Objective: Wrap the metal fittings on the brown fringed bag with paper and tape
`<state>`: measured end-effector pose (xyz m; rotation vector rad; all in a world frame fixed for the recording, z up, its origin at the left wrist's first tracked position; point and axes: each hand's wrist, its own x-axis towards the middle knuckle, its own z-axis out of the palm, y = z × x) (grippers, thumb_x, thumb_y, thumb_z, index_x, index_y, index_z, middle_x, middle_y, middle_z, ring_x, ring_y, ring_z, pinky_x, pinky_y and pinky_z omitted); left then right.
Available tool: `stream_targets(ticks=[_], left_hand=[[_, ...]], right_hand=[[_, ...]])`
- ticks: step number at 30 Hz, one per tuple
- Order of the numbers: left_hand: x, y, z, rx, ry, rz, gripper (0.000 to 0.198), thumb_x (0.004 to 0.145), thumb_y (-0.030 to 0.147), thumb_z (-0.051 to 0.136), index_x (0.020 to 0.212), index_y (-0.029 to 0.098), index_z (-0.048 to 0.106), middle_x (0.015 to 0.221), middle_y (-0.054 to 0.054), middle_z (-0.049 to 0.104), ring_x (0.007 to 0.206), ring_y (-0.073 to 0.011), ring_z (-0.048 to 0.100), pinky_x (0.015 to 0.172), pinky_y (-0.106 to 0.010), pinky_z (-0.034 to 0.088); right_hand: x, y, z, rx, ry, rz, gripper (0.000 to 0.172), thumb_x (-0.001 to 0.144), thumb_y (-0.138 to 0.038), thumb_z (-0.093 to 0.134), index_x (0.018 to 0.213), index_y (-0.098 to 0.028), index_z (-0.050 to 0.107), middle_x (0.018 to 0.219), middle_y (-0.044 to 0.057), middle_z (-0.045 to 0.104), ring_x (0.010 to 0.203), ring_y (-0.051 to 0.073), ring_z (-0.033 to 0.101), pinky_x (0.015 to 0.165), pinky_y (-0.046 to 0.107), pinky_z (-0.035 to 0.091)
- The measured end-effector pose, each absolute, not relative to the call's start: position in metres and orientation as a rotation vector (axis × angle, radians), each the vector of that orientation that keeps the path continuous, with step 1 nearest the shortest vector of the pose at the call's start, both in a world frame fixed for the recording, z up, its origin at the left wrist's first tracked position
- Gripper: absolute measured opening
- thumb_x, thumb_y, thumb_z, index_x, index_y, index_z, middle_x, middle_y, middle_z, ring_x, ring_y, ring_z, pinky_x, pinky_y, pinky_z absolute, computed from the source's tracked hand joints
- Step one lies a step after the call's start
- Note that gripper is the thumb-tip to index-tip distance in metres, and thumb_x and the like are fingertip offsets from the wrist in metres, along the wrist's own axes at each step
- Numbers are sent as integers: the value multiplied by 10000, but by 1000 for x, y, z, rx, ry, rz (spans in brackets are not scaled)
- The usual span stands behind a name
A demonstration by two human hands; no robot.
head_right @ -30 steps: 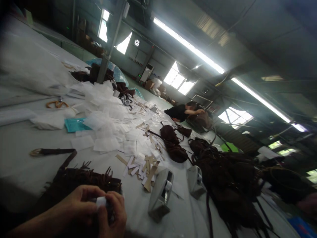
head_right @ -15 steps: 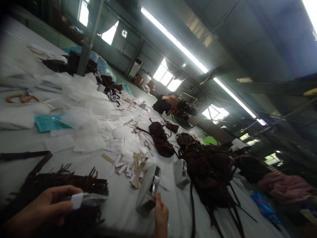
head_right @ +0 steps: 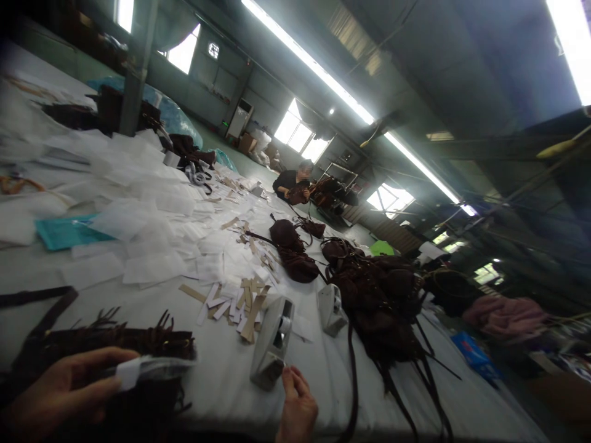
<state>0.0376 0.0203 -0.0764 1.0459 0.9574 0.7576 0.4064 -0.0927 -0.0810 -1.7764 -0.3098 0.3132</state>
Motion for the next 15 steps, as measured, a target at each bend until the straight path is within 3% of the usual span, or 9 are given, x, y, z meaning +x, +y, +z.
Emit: stream_targets(ticks=[4,8,13,15], left_hand=[[37,19,-82,1051,938,748,421,669,463,764,975,182,691,642,-2,684,445,-122,559,423,-179,480],[36,17,-84,1088,918,750,409,702,452,743,1005,188,671,677,-5,692,438,-121,567,431,-187,478],[36,11,-83,1082,909,822,447,698,454,743,1047,214,597,796,-6,682,482,-116,556,431,-196,490],[39,8,-80,1063,893,854,510,707,438,735,1123,244,512,824,3,651,543,-135,561,432,-209,503]], right_hand=[[391,-100,-101,-1801,-258,355,558,358,-563,818,698,-124,757,831,109,738,783,242,673,623,272,534],[384,-96,-114,-1813,-272,384,583,384,-613,811,689,-121,739,532,36,656,438,129,542,429,237,435],[372,-102,-121,-1840,-302,372,590,370,-696,780,489,-131,658,389,17,549,361,114,461,356,232,368],[353,-105,-124,-1844,-328,396,597,385,-707,774,503,-133,662,361,-3,512,336,104,428,337,227,344]])
